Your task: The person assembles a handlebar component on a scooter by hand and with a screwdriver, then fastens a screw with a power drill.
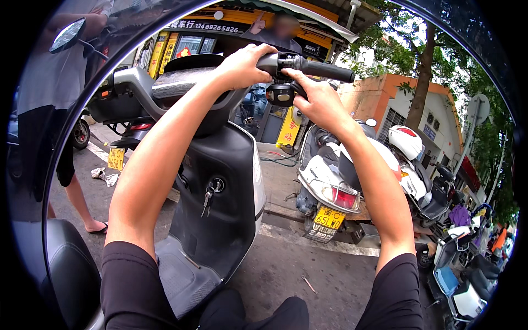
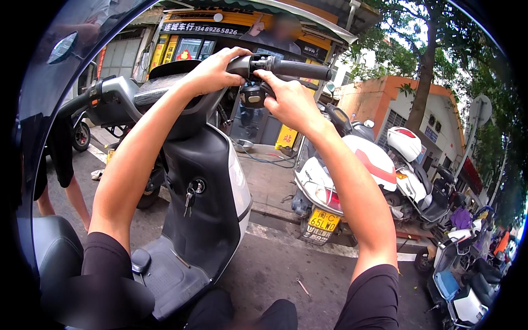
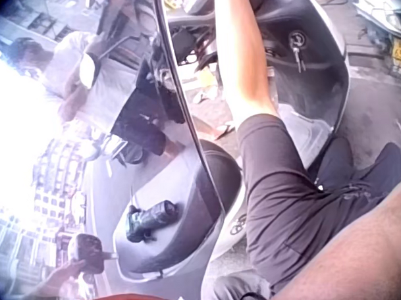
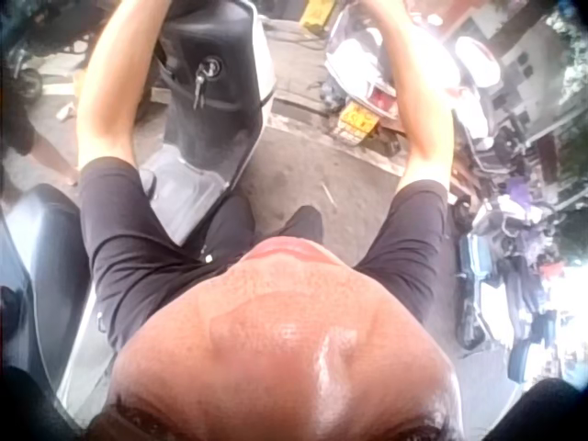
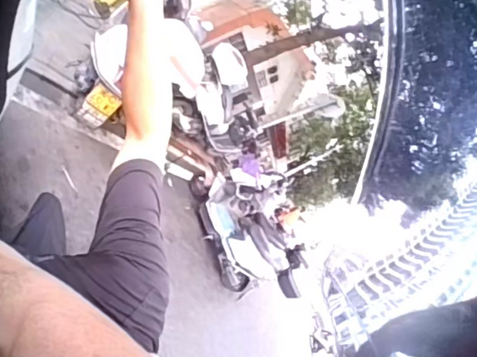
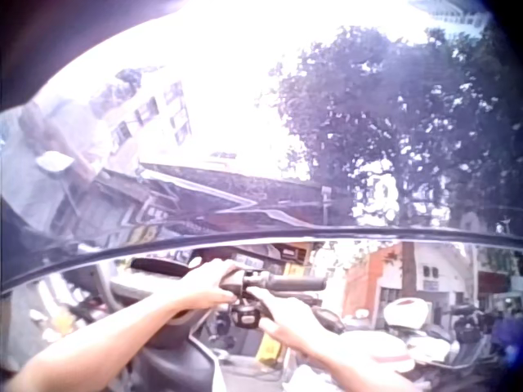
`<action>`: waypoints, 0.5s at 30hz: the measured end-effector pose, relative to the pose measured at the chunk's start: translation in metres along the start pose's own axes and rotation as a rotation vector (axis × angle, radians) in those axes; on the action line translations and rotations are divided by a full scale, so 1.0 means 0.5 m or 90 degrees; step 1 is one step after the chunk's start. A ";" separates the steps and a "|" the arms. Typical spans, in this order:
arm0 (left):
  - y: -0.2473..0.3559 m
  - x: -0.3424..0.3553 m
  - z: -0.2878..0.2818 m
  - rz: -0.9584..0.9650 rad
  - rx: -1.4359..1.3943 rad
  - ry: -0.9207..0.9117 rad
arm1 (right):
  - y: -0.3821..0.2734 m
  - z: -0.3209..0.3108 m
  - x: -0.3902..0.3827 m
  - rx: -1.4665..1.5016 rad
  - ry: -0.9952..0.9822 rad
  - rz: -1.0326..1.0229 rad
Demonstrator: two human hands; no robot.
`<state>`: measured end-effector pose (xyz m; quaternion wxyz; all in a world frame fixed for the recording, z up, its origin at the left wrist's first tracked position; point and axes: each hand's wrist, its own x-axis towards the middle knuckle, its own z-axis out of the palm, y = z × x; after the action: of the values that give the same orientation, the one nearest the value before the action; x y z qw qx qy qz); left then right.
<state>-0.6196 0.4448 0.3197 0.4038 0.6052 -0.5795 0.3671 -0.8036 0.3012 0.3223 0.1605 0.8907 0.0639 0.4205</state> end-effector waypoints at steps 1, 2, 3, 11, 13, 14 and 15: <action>0.001 -0.001 0.000 0.001 0.001 -0.002 | 0.000 -0.001 -0.002 0.004 -0.019 0.011; 0.001 -0.001 -0.001 0.001 -0.002 0.005 | 0.002 0.000 -0.002 0.005 -0.017 0.013; 0.002 -0.001 -0.001 0.000 -0.004 0.012 | 0.004 0.002 -0.002 -0.004 -0.013 0.006; 0.000 0.000 0.000 0.005 -0.004 0.019 | 0.005 0.005 -0.004 -0.016 -0.021 0.017; 0.003 0.002 0.000 0.002 -0.011 0.022 | 0.008 0.009 -0.006 -0.035 -0.002 0.001; 0.006 0.005 -0.001 -0.027 -0.037 0.026 | 0.008 0.011 -0.009 -0.033 -0.004 0.000; 0.009 0.008 0.001 -0.056 -0.063 0.030 | 0.008 0.014 -0.012 -0.061 -0.007 0.005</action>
<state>-0.6237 0.4425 0.3236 0.4627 0.6007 -0.5600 0.3339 -0.8022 0.2941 0.3150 0.2018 0.8846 0.0394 0.4185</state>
